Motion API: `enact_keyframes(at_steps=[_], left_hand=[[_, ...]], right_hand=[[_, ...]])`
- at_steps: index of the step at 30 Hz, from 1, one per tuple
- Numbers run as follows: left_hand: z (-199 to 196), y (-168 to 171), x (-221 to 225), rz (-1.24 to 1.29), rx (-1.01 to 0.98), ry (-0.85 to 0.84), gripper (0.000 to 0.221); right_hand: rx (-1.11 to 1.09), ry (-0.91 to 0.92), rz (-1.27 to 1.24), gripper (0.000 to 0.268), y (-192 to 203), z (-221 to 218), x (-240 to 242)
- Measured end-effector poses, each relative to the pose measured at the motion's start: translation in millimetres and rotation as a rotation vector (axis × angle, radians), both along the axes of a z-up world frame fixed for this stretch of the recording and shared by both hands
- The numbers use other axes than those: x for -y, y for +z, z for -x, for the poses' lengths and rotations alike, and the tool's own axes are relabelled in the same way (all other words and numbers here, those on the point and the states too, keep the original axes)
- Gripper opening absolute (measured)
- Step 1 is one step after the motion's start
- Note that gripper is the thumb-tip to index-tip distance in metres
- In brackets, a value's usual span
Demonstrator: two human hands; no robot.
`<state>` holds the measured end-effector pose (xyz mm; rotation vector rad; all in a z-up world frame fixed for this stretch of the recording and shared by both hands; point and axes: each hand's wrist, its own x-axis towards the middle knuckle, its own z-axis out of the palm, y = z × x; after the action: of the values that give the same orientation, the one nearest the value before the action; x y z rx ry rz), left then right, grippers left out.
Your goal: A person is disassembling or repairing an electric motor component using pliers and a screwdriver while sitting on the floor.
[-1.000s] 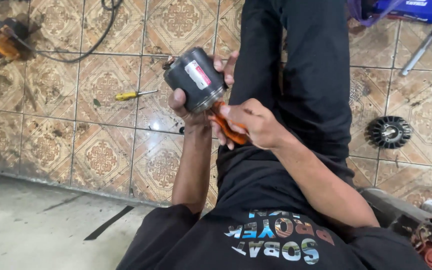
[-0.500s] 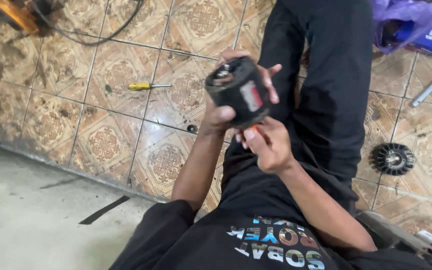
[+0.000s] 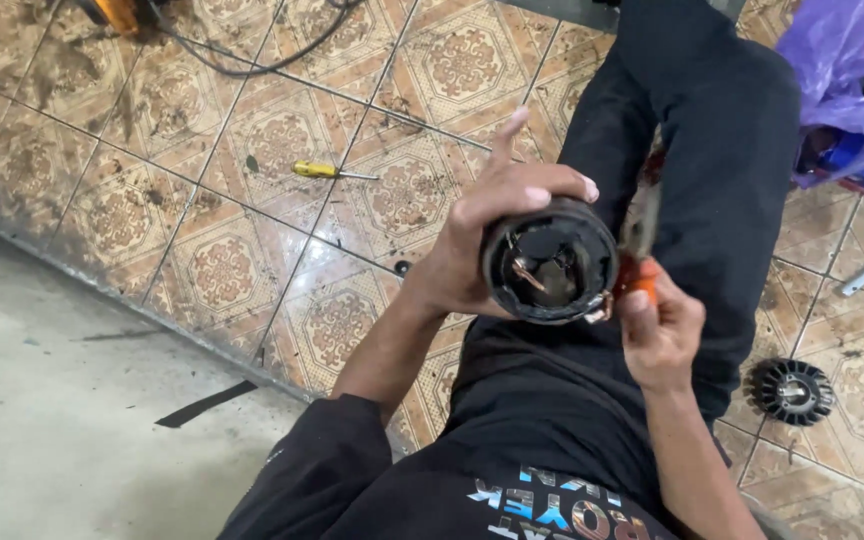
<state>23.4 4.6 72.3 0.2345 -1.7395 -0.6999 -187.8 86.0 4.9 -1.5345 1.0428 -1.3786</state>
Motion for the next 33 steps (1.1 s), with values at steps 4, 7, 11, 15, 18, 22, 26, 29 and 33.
enact_keyframes(at_steps=[4,7,11,15,18,22,26,29,33], left_hand=[[6.4,-16.1,0.8,0.193,0.081,0.239,0.072],[9.0,-21.5,4.8,0.241,0.038,0.296,0.072],[10.5,-19.6,0.9,0.237,-0.059,0.265,0.042],[11.2,-13.7,-2.9,0.218,-0.085,0.289,0.054],[8.2,-4.5,-17.8,0.085,0.019,0.344,0.11],[-4.7,7.5,-48.3,-0.732,-0.151,-0.269,0.137],[-8.8,21.1,-50.6,-1.375,-0.44,-0.573,0.083],[-5.6,15.5,-52.5,-1.403,-0.573,-0.564,0.065],[-1.3,20.7,-57.3,-1.444,-0.7,-0.507,0.055]], right_hand=[[0.541,0.04,-0.164,0.058,12.1,-1.0,2.6],[0.369,0.052,-0.155,0.054,56.8,-13.8,4.7],[0.075,0.052,-0.118,0.081,96.1,-30.1,8.9],[0.034,0.028,-0.088,0.073,96.3,-27.7,9.6],[0.061,0.045,-0.045,0.066,104.3,-26.0,17.0],[0.021,0.09,0.063,0.035,102.4,-13.4,26.7],[-0.21,0.093,-0.003,0.059,110.0,-1.7,27.5],[-0.17,0.153,0.056,0.049,103.1,-0.9,29.9],[-0.008,0.223,0.056,0.024,88.8,0.8,36.3]])
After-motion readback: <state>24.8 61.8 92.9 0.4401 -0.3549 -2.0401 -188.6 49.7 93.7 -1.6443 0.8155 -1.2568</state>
